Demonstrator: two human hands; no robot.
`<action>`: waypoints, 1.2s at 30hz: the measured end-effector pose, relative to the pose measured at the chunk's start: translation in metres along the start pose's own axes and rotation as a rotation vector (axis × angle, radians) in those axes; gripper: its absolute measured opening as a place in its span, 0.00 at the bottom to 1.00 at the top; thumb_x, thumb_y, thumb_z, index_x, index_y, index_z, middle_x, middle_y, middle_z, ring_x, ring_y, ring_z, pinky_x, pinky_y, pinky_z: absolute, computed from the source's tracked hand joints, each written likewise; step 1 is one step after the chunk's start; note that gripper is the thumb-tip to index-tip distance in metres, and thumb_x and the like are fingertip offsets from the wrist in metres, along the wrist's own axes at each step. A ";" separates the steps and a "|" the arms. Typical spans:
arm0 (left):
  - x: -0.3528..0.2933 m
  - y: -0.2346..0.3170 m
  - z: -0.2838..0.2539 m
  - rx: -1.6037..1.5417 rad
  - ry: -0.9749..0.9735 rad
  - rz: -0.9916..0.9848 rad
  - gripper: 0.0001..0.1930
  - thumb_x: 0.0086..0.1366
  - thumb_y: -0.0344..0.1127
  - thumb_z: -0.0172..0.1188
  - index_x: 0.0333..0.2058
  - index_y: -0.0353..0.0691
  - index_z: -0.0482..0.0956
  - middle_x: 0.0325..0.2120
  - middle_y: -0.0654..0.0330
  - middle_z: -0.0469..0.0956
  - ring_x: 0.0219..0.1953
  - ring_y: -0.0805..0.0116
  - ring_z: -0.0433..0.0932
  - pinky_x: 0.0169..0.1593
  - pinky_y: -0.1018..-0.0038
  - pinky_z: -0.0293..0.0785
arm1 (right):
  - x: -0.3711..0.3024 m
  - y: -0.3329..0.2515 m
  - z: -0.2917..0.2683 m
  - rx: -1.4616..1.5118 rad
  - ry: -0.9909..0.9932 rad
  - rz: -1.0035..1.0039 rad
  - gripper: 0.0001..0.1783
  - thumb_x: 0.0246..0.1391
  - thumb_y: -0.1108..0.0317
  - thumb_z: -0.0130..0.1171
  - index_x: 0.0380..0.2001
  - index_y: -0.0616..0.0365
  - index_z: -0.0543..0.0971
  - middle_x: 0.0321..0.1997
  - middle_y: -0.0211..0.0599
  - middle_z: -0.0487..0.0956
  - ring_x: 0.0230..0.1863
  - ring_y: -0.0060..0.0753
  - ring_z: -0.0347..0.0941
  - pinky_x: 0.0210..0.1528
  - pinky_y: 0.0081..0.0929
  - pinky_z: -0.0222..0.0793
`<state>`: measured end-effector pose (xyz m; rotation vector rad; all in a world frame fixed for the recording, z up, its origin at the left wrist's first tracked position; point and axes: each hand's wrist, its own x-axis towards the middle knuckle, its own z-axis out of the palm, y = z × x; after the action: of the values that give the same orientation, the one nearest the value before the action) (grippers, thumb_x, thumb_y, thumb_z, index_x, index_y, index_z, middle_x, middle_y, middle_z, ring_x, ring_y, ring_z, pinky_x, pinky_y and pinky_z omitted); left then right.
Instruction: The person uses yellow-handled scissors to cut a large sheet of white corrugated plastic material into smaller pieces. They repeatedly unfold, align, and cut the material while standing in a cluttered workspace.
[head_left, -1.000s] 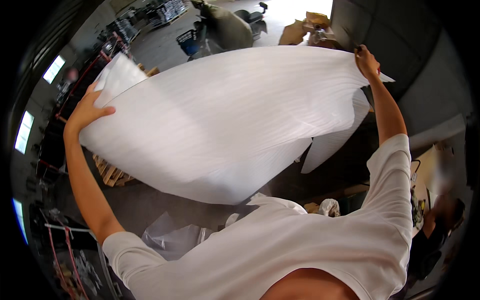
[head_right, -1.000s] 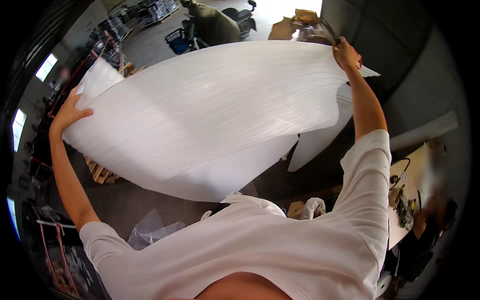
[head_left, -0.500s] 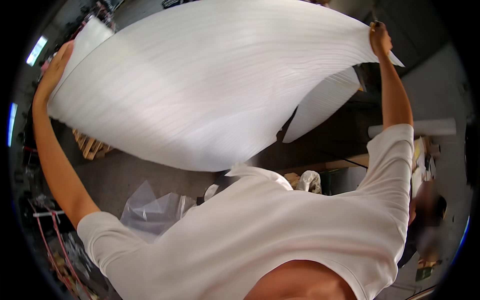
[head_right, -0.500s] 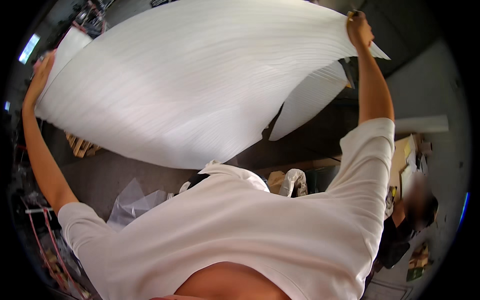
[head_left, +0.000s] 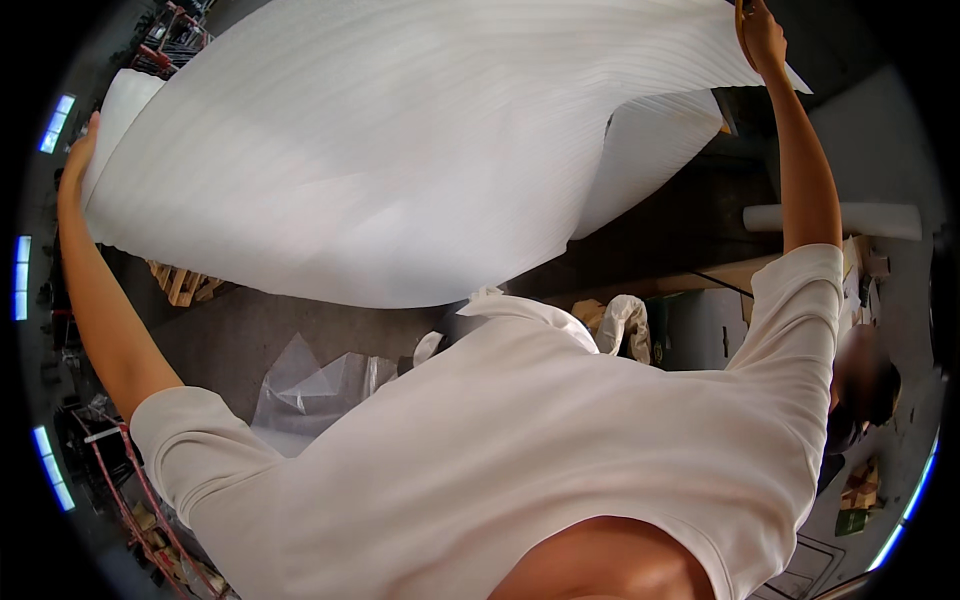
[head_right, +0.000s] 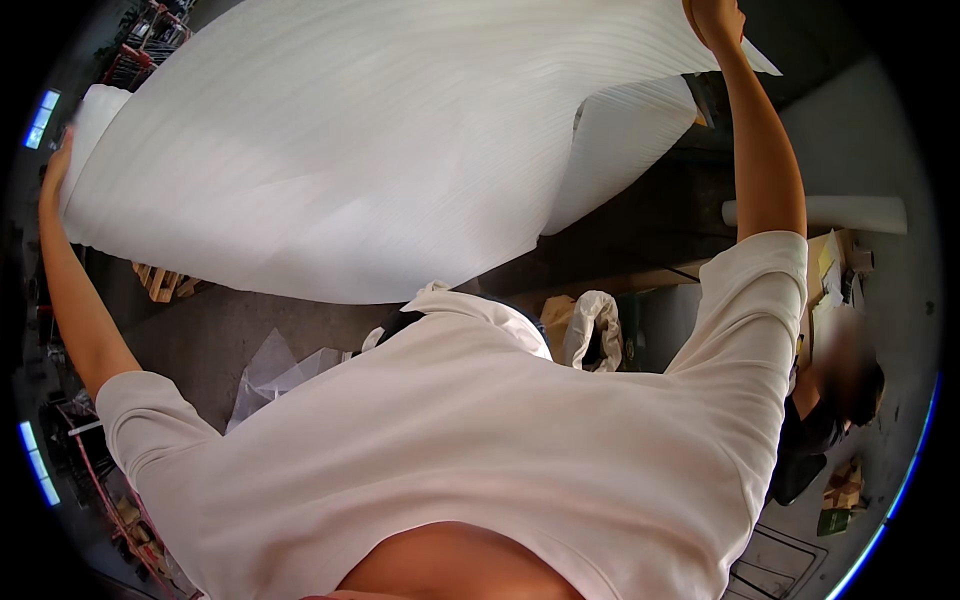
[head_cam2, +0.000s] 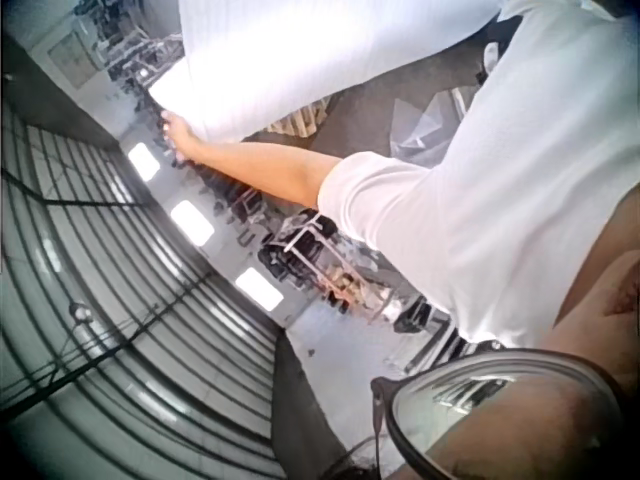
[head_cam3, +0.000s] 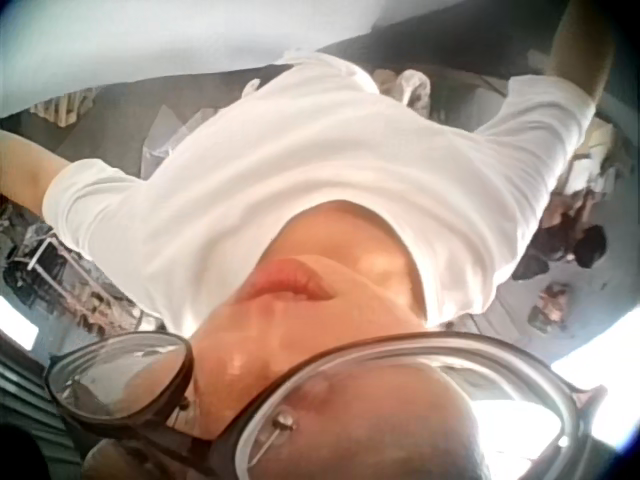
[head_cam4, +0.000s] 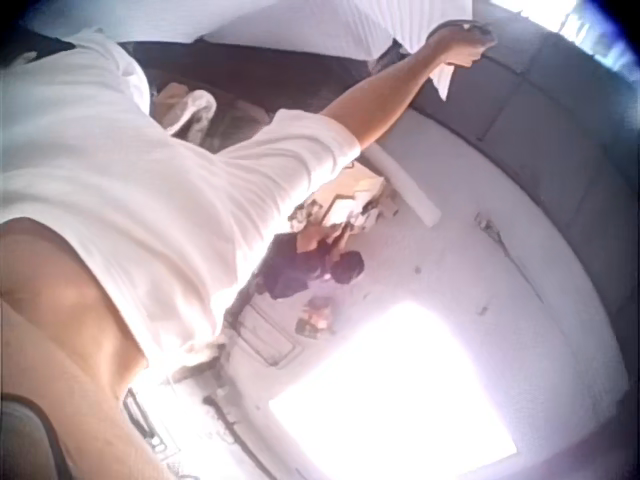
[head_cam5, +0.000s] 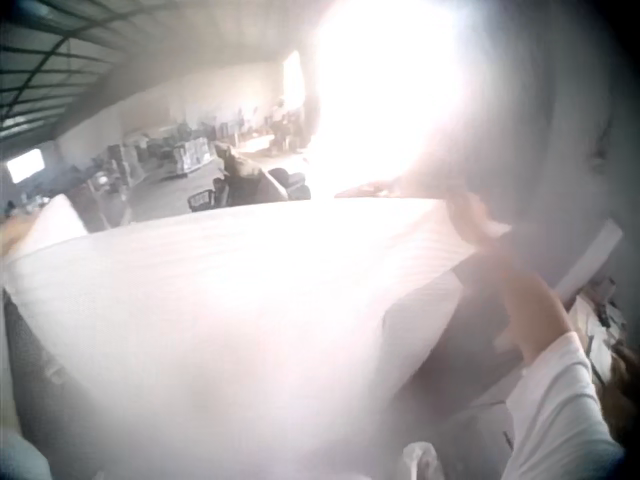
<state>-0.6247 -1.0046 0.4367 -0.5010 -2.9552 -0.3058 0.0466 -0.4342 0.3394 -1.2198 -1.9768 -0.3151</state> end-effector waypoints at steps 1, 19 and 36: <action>0.004 -0.025 -0.023 0.065 -0.028 0.063 0.42 0.52 0.66 0.40 0.50 0.28 0.60 0.49 0.45 0.62 0.53 0.58 0.59 0.54 0.71 0.53 | -0.010 -0.013 -0.005 0.028 0.005 -0.012 0.12 0.43 0.63 0.52 0.32 0.56 0.69 0.29 0.49 0.74 0.34 0.47 0.71 0.35 0.40 0.66; -0.171 0.164 -0.029 0.123 -0.125 0.519 0.31 0.54 0.41 0.49 0.55 0.37 0.52 0.54 0.55 0.56 0.55 0.64 0.55 0.57 0.76 0.47 | -0.081 0.151 0.144 0.074 -0.361 0.340 0.15 0.48 0.59 0.42 0.38 0.53 0.70 0.38 0.48 0.73 0.42 0.50 0.68 0.42 0.38 0.63; -0.270 0.203 -0.038 -0.024 -0.093 0.609 0.34 0.51 0.44 0.54 0.56 0.48 0.51 0.55 0.56 0.54 0.56 0.61 0.54 0.57 0.70 0.48 | -0.150 -0.081 0.171 0.861 -0.612 -0.318 0.16 0.44 0.75 0.47 0.39 0.54 0.66 0.33 0.52 0.72 0.36 0.53 0.67 0.36 0.37 0.61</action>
<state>-0.3002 -0.9095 0.4664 -1.3956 -2.7023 -0.2483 -0.0691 -0.4764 0.1312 -0.4503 -2.4050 0.7846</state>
